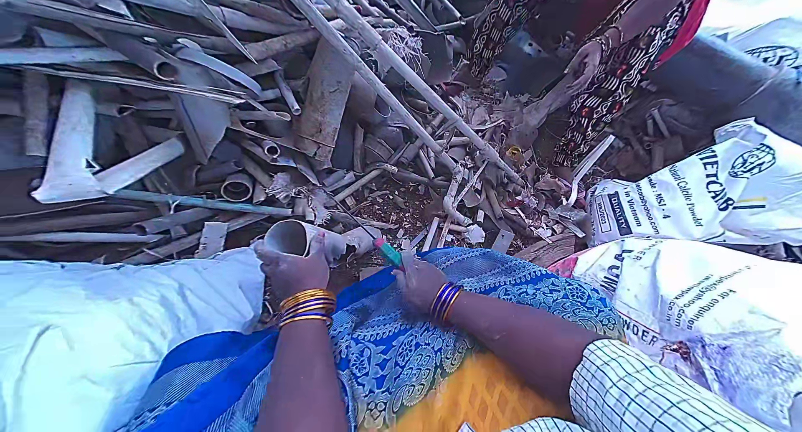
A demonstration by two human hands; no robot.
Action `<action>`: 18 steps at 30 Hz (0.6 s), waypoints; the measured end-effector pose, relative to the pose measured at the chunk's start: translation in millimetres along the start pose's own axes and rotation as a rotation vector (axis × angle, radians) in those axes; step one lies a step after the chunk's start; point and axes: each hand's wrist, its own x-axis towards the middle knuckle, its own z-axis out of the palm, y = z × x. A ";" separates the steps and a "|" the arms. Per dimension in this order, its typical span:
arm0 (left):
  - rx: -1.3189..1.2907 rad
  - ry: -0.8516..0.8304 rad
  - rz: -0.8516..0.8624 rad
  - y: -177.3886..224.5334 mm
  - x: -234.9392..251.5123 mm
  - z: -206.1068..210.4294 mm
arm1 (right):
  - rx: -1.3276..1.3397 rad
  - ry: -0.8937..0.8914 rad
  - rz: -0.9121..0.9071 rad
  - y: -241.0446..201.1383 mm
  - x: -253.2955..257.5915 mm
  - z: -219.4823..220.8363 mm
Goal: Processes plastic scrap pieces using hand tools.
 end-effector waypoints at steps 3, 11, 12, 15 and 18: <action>-0.004 0.008 -0.048 -4.8 4.5 0.2 | -0.070 -0.052 0.027 1.4 -0.8 8.8; -0.175 0.121 -0.101 -5.8 9.1 -0.2 | -0.163 -0.087 0.057 0.1 3.8 11.8; -0.235 0.177 -0.120 -10.9 9.6 2.2 | -0.184 -0.121 0.049 1.5 2.4 15.5; -0.262 0.202 -0.232 -15.0 12.9 -2.3 | -0.267 -0.299 0.191 18.1 8.6 21.4; -0.268 0.197 -0.310 -13.8 16.1 -6.2 | -0.213 -0.157 0.134 8.4 4.7 12.5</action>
